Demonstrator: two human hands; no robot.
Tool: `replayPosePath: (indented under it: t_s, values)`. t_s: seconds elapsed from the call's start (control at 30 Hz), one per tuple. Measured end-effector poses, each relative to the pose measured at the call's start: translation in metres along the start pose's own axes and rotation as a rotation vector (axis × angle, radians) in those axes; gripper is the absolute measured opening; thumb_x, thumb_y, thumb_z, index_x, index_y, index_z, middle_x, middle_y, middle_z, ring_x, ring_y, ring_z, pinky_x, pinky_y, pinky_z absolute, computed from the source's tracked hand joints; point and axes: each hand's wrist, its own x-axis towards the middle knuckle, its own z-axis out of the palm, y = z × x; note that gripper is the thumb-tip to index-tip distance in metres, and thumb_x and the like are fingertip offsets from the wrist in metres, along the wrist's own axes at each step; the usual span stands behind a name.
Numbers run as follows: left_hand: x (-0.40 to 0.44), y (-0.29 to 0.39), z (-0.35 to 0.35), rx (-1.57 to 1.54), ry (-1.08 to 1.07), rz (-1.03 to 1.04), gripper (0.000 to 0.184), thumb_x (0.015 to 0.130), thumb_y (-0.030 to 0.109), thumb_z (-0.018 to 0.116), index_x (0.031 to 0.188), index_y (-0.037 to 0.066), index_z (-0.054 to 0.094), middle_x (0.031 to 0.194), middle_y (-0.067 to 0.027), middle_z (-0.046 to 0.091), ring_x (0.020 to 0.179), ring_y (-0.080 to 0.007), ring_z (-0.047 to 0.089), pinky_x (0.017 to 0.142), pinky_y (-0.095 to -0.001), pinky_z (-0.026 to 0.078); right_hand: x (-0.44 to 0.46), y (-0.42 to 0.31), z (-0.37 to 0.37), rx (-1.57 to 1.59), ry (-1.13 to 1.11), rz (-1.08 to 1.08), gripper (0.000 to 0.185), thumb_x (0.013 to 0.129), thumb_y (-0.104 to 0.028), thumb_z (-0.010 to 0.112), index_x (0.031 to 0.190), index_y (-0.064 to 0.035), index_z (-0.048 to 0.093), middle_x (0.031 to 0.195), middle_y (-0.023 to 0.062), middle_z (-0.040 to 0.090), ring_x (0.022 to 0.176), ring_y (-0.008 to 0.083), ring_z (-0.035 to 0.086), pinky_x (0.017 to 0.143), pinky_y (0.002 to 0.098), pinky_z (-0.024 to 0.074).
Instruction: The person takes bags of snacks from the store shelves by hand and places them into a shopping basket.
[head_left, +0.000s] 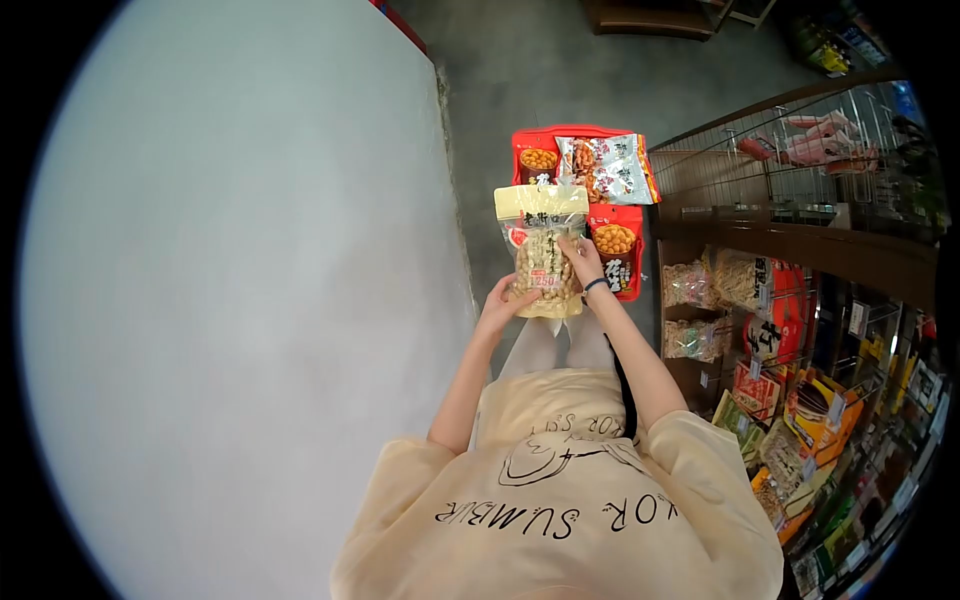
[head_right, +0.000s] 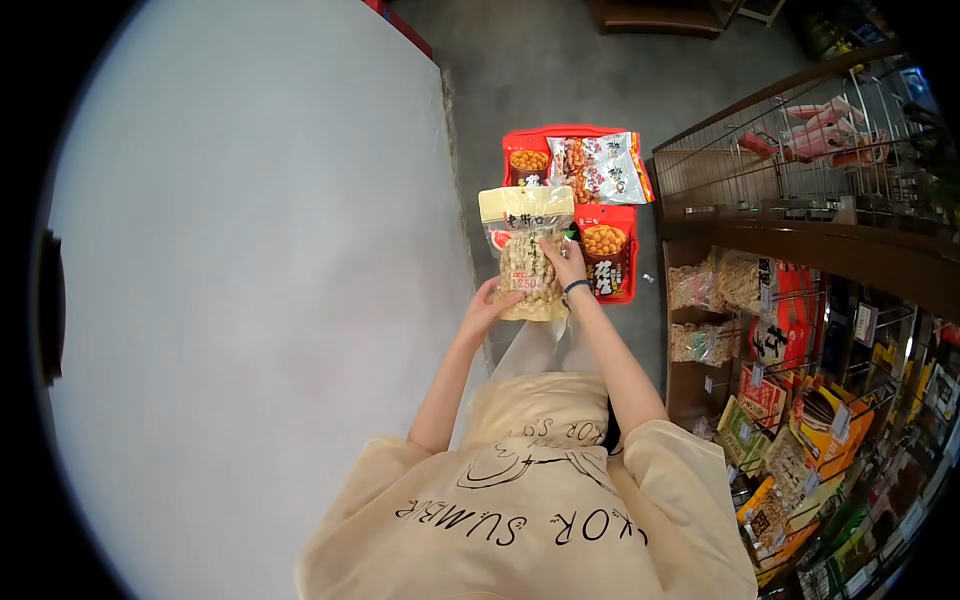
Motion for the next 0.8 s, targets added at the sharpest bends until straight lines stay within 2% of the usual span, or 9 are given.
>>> replayPosePath:
  t_s: [0.03, 0.07, 0.1, 0.17, 0.2, 0.37, 0.43, 0.57, 0.8]
  values:
    - [0.007, -0.002, -0.002, 0.000, 0.005, -0.008, 0.060, 0.063, 0.015, 0.069, 0.111, -0.001, 0.037, 0.095, -0.0081, 0.055, 0.085, -0.0127, 0.053, 0.076, -0.0244, 0.040, 0.003, -0.002, 0.002, -0.041, 0.001, -0.028, 0.048, 0.067, -0.034, 0.065, 0.094, 0.0007, 0.045, 0.083, 0.0061, 0.052, 0.078, 0.0131, 0.049, 0.070, 0.0237, 0.0389]
    - [0.013, -0.004, -0.004, 0.026, 0.011, -0.035, 0.057, 0.066, 0.014, 0.067, 0.112, 0.001, 0.037, 0.096, -0.0086, 0.055, 0.086, -0.0139, 0.053, 0.077, -0.0259, 0.040, 0.003, -0.003, 0.002, -0.070, 0.033, -0.022, 0.066, 0.063, -0.033, 0.067, 0.110, 0.0017, 0.037, 0.096, 0.0127, 0.047, 0.091, 0.0208, 0.046, 0.080, 0.0281, 0.0364]
    - [0.018, -0.004, -0.005, 0.051, 0.015, -0.062, 0.055, 0.068, 0.013, 0.065, 0.114, 0.003, 0.036, 0.097, -0.0092, 0.055, 0.088, -0.0150, 0.053, 0.078, -0.0274, 0.040, 0.004, 0.000, 0.003, -0.068, 0.034, -0.011, 0.066, 0.063, -0.033, 0.067, 0.110, 0.0017, 0.037, 0.096, 0.0127, 0.047, 0.091, 0.0208, 0.046, 0.080, 0.0281, 0.0364]
    - [0.028, -0.005, -0.005, 0.019, 0.008, -0.104, 0.055, 0.069, 0.014, 0.064, 0.114, 0.003, 0.035, 0.097, -0.0093, 0.055, 0.089, -0.0151, 0.053, 0.079, -0.0276, 0.039, 0.006, 0.004, 0.005, -0.427, 0.143, -0.165, 0.088, 0.056, -0.031, 0.072, 0.122, -0.0012, 0.023, 0.108, 0.0191, 0.037, 0.102, 0.0286, 0.039, 0.087, 0.0326, 0.0317]
    - [0.032, -0.007, -0.006, -0.017, -0.001, -0.135, 0.055, 0.069, 0.014, 0.064, 0.115, 0.004, 0.035, 0.097, -0.0094, 0.055, 0.090, -0.0153, 0.052, 0.079, -0.0278, 0.039, 0.001, -0.008, 0.002, -0.439, 0.046, -0.127, 0.102, 0.053, -0.035, 0.072, 0.127, -0.0017, 0.011, 0.118, 0.0223, 0.026, 0.110, 0.0302, 0.030, 0.090, 0.0334, 0.0283]
    - [0.051, -0.024, -0.013, -0.020, -0.061, -0.119, 0.060, 0.067, 0.016, 0.066, 0.116, 0.004, 0.033, 0.098, -0.0084, 0.054, 0.091, -0.0146, 0.051, 0.079, -0.0269, 0.038, 0.006, 0.012, -0.002, -0.530, 0.048, -0.229, 0.102, 0.051, -0.027, 0.073, 0.127, -0.0033, 0.009, 0.112, 0.0223, 0.031, 0.105, 0.0330, 0.034, 0.090, 0.0354, 0.0285]
    - [0.056, -0.030, -0.015, -0.010, -0.072, -0.150, 0.065, 0.064, 0.019, 0.068, 0.116, 0.004, 0.032, 0.098, -0.0076, 0.052, 0.090, -0.0139, 0.050, 0.078, -0.0261, 0.038, 0.003, 0.013, -0.003, -0.605, 0.005, -0.297, 0.104, 0.052, -0.036, 0.072, 0.127, -0.0011, 0.008, 0.116, 0.0235, 0.028, 0.108, 0.0333, 0.031, 0.091, 0.0357, 0.0271]
    - [0.069, -0.048, -0.013, -0.029, -0.089, -0.124, 0.067, 0.064, 0.019, 0.069, 0.117, 0.003, 0.031, 0.103, -0.0088, 0.049, 0.093, -0.0147, 0.048, 0.082, -0.0277, 0.036, 0.000, 0.035, -0.008, -0.776, 0.019, -0.315, 0.095, 0.053, -0.028, 0.072, 0.128, -0.0139, 0.015, 0.119, 0.0252, 0.022, 0.107, 0.0371, 0.031, 0.090, 0.0372, 0.0288]
    - [0.080, -0.048, -0.011, 0.107, -0.001, 0.050, 0.070, 0.066, 0.019, 0.067, 0.118, 0.001, 0.025, 0.100, -0.0094, 0.049, 0.092, -0.0158, 0.049, 0.077, -0.0272, 0.040, 0.008, 0.043, 0.002, -0.804, 0.036, -0.378, 0.087, 0.058, -0.023, 0.068, 0.127, -0.0132, 0.018, 0.129, 0.0229, 0.008, 0.113, 0.0384, 0.025, 0.092, 0.0362, 0.0274]
